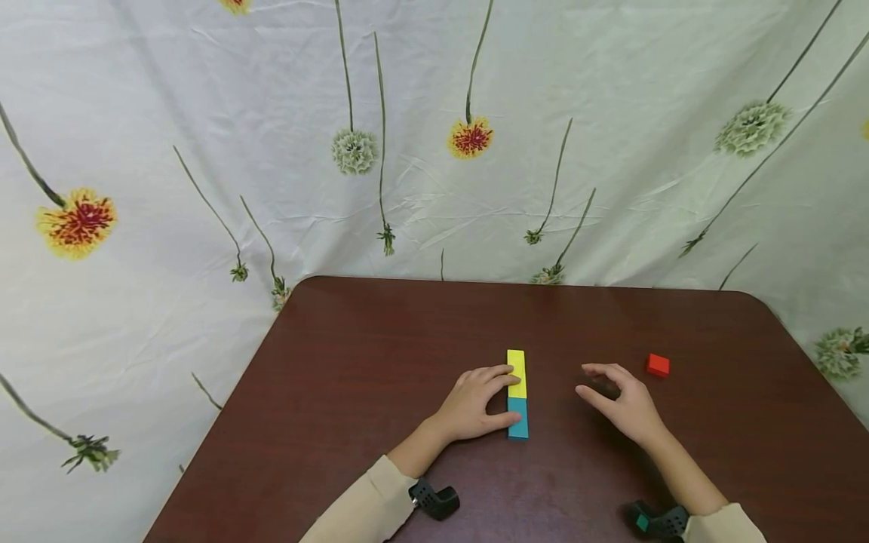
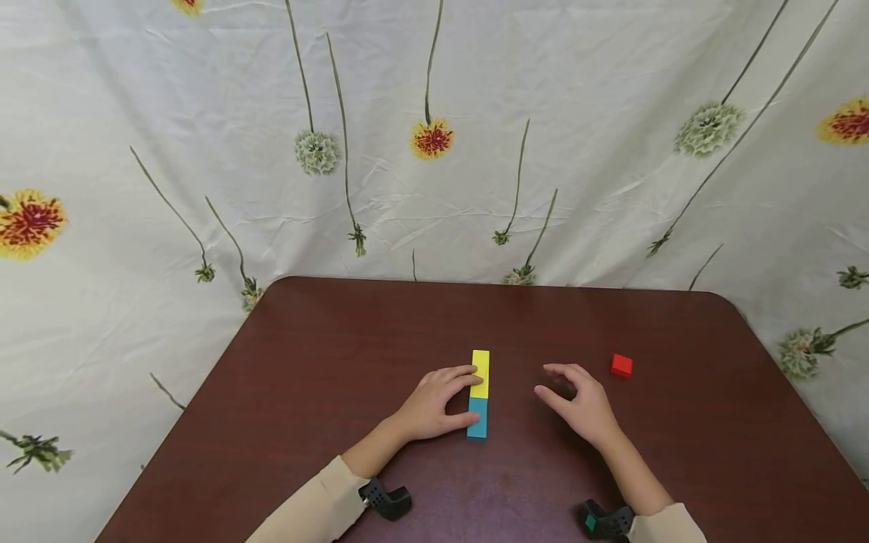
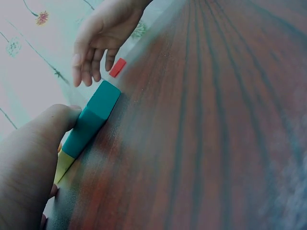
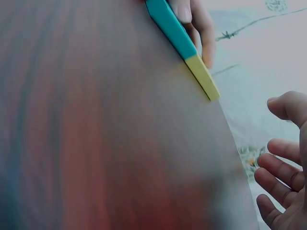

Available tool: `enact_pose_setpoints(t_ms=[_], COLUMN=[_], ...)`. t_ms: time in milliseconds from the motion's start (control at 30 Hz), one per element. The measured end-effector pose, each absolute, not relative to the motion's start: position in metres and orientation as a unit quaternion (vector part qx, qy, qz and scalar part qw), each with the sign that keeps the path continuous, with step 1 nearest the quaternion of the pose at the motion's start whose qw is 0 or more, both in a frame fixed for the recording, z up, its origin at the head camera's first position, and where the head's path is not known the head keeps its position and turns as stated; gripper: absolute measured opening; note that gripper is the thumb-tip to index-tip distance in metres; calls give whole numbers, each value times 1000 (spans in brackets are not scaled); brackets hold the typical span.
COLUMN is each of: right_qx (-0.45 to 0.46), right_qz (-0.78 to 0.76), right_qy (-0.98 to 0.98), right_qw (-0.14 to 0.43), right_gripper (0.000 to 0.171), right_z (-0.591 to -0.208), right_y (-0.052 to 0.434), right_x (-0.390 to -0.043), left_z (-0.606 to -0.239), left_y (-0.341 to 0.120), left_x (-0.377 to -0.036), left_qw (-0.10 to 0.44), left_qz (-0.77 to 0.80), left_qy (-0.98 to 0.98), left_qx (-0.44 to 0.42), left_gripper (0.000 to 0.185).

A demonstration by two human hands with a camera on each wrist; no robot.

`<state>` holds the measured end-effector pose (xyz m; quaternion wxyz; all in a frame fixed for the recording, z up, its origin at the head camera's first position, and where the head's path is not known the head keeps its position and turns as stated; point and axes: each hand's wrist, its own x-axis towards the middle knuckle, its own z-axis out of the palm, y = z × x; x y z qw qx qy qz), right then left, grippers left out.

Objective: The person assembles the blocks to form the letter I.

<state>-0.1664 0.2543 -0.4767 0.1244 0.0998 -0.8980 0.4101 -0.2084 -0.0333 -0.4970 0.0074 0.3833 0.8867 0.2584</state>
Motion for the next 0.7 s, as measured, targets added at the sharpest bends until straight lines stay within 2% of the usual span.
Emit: enact_pose_setpoints(t_ms=[700], right_qx=[32], right_qz=[376], right_qy=[-918], right_qw=[123], right_gripper=[43], right_z=[-447], right_y=[317], right_x=[-177], left_z=[-497], left_y=[-33], left_x=[-208], left_qw=[11], left_qz=[258], left_qy=[887], left_qx=[382], left_gripper=[56])
